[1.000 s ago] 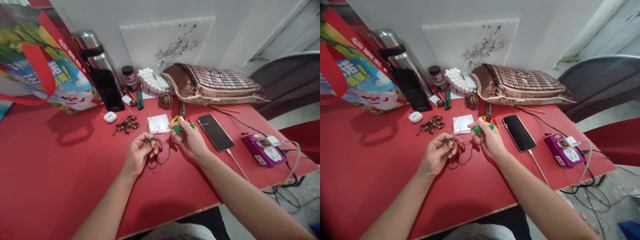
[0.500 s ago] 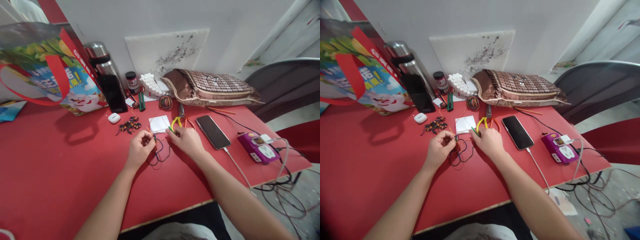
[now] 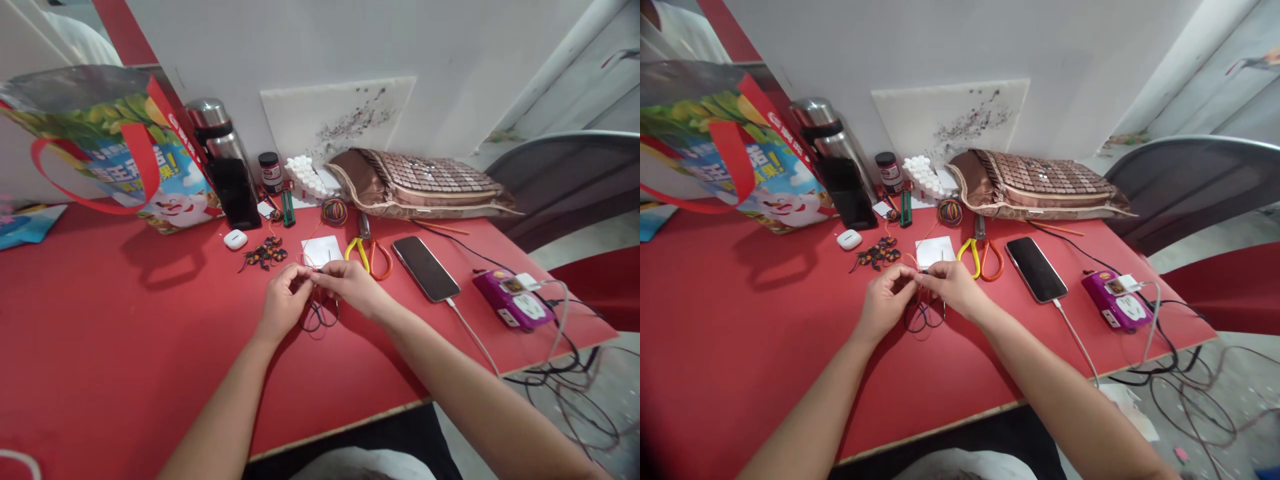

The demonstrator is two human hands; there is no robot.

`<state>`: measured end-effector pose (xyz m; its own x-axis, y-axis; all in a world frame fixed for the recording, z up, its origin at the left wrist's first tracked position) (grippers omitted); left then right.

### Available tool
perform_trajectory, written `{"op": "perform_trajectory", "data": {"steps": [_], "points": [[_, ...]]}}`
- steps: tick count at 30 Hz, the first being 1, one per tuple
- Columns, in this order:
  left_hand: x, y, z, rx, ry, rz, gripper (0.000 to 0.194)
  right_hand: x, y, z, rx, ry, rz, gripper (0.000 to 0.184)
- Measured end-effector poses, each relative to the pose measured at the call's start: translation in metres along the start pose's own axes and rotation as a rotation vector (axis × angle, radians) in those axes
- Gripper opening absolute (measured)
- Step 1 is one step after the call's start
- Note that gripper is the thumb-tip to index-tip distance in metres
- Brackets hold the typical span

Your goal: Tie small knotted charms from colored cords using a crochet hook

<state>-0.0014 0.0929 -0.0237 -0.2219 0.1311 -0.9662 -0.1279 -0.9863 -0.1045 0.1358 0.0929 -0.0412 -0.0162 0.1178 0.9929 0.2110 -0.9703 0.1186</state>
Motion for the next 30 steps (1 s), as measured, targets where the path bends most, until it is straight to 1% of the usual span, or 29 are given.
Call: {"op": "perform_trajectory", "data": {"steps": [8,14,23,30], "points": [[-0.003,-0.002,-0.006,0.059,-0.108,-0.046,0.014,-0.012,-0.002,0.003,-0.013,-0.176,-0.029,0.045],[-0.004,-0.001,-0.01,0.079,-0.163,-0.076,0.015,-0.016,-0.001,0.011,-0.071,-0.235,-0.052,0.039],[-0.007,0.0,-0.016,0.144,-0.183,-0.072,0.017,-0.016,0.002,0.012,-0.127,-0.341,-0.109,0.045],[-0.011,0.003,-0.021,0.229,-0.161,-0.064,0.019,-0.019,0.002,0.014,-0.16,-0.407,-0.133,0.052]]}}
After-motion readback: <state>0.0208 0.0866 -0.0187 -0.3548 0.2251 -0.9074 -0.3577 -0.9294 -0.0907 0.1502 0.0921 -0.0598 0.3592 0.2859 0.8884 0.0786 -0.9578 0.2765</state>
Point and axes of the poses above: each hand's wrist, its own y-axis away from the middle knuckle, its own z-axis out of the back of the hand, x = y × z, the point moved 8 cm from there along -y, towards the middle knuckle, and after that the axes turned 3 degrees about z, right-handed, at the moved point
